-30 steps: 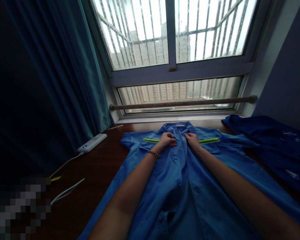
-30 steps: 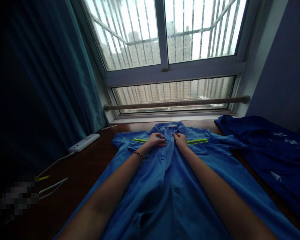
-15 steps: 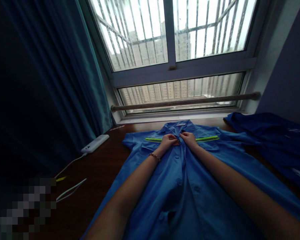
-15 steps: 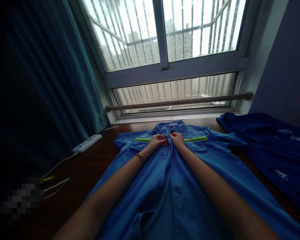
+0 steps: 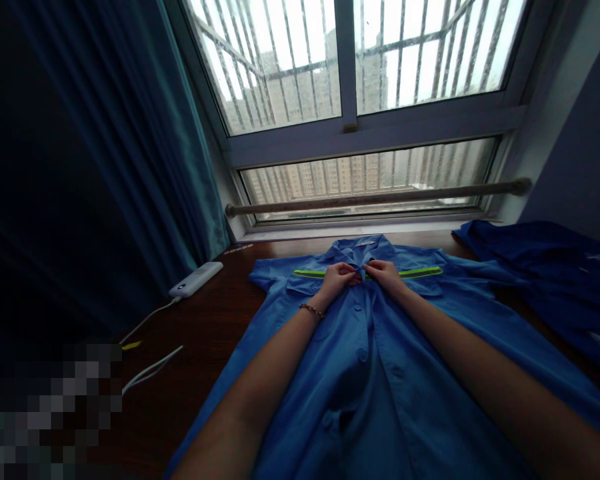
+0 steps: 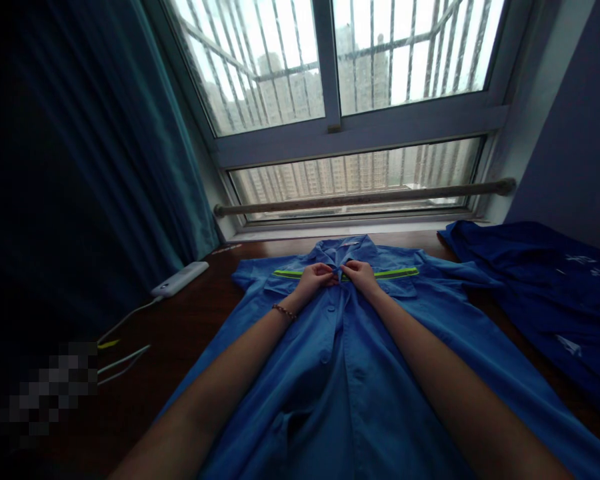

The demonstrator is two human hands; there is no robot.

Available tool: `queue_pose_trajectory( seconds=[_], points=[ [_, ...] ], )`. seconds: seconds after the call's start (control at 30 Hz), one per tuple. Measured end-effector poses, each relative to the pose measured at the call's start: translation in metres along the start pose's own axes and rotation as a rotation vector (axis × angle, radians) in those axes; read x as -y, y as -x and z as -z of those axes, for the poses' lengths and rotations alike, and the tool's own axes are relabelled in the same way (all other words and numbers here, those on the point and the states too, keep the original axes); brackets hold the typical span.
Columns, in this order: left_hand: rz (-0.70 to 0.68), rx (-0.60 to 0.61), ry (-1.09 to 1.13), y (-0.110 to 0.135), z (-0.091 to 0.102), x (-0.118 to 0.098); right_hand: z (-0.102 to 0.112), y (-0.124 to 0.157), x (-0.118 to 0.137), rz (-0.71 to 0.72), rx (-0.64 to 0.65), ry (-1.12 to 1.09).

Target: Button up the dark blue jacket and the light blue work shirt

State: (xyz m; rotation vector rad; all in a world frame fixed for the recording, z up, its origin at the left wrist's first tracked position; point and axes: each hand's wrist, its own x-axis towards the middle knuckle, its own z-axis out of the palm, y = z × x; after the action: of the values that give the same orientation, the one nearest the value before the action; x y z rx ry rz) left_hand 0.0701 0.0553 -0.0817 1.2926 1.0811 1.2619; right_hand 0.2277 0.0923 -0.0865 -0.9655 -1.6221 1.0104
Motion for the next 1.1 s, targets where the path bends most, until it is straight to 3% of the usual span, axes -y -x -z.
queue_pose_trajectory(
  seconds=[0.23, 0.37, 0.67, 0.8, 0.93, 1.1],
  points=[
    [-0.039, 0.015, -0.026, 0.004, -0.002, -0.005, 0.001, 0.001, 0.001, -0.032, 0.034, -0.018],
    [-0.045, -0.002, -0.045, 0.006, -0.003, -0.007, 0.0, 0.003, 0.002, 0.044, 0.046, 0.044],
    [-0.072, -0.034, -0.089, 0.005, -0.004, -0.005, -0.008, 0.014, 0.018, 0.257, -0.008, 0.531],
    [-0.08, -0.095, -0.157, 0.001, -0.004, -0.002, -0.013, 0.018, 0.022, 0.253, -0.007, 0.66],
    [-0.02, -0.158, -0.168, -0.003, -0.004, 0.001, -0.015, 0.014, 0.018, 0.181, 0.009, 0.573],
    [0.001, -0.217, -0.134, -0.006, -0.005, 0.004, -0.013, 0.008, 0.008, 0.118, -0.001, 0.299]
  ],
)
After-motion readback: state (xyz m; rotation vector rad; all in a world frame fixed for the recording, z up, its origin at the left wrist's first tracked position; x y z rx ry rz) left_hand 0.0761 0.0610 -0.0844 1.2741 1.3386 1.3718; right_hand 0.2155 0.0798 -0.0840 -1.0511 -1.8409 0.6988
